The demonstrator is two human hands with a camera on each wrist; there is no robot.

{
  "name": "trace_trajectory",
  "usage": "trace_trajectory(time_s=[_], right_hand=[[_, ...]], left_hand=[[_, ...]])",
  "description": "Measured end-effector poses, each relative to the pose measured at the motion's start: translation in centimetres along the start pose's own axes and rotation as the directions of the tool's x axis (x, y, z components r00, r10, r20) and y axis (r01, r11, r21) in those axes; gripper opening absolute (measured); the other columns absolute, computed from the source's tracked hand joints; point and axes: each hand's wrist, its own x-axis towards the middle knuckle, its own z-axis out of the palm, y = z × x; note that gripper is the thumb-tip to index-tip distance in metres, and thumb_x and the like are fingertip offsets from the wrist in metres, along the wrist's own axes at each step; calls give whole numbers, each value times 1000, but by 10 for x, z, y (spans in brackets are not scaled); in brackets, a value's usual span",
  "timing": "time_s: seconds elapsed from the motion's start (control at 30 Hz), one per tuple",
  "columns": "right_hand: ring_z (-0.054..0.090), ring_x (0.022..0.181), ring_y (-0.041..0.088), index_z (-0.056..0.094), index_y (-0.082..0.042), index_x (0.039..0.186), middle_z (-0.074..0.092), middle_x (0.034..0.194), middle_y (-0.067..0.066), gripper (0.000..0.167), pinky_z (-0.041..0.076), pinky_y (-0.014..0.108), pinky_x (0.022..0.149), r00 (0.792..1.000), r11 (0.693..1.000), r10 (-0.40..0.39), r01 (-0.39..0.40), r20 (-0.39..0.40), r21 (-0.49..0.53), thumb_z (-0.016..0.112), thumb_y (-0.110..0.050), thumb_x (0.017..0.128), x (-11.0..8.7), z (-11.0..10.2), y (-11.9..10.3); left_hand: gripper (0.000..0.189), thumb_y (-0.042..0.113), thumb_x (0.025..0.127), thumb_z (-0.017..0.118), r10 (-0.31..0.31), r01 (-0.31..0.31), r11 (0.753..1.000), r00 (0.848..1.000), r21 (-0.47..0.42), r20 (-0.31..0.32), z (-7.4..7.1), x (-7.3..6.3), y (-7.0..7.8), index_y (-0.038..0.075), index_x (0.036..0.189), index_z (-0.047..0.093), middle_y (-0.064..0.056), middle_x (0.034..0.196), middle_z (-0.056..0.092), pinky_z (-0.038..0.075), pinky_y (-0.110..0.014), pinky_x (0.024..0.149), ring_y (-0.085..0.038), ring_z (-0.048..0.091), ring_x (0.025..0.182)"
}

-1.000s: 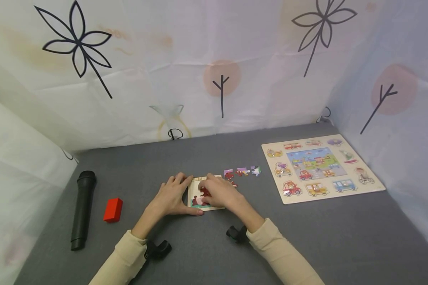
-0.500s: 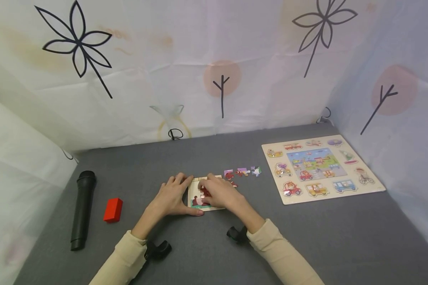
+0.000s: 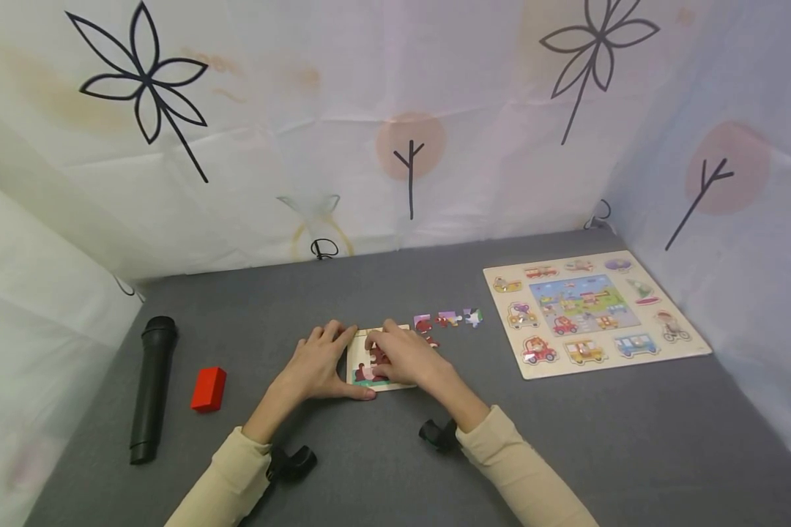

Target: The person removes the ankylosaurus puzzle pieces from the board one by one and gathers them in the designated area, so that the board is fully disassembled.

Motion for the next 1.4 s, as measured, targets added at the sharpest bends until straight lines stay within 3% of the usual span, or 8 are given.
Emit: trace_trajectory(time_s=[0.37, 0.77, 0.97, 1.4], right_hand=[[51, 83, 13, 72, -7, 125, 61, 108, 11, 30, 46, 22, 69, 999, 999, -4, 2, 45, 38, 70, -4, 96, -2, -4, 3], [55, 84, 12, 70, -4, 126, 59, 106, 8, 33, 49, 23, 74, 1000, 998, 21, -20, -14, 64, 71, -2, 93, -10, -12, 13], [55, 84, 14, 70, -1, 124, 60, 104, 11, 30, 49, 26, 73, 999, 999, 4, -2, -53, 44, 69, 0, 94, -25, -25, 33], [48, 78, 15, 70, -8, 129, 57, 103, 12, 35, 41, 27, 68, 994, 994, 113, -113, -14, -5, 64, 3, 96, -56, -50, 61]], left_hand=[[119, 81, 62, 79, 8, -8, 1000, 1000, 0, -5, 1, 0, -1, 14, 155, 44, -13, 142, 50, 45, -60, 100, -37, 51, 126], [121, 83, 63, 77, 6, -6, 1000, 1000, 12, 0, 2, 0, -2, 14, 156, 42, -13, 143, 49, 45, -59, 98, -37, 51, 126], [121, 82, 63, 78, 2, -2, 1000, 1000, 15, -5, 0, 0, -1, 13, 156, 43, -14, 143, 49, 45, -58, 97, -38, 51, 126], [121, 81, 63, 79, -6, 6, 1000, 1000, 8, 8, -1, 0, 0, 13, 156, 43, -14, 144, 48, 44, -59, 100, -38, 49, 128]])
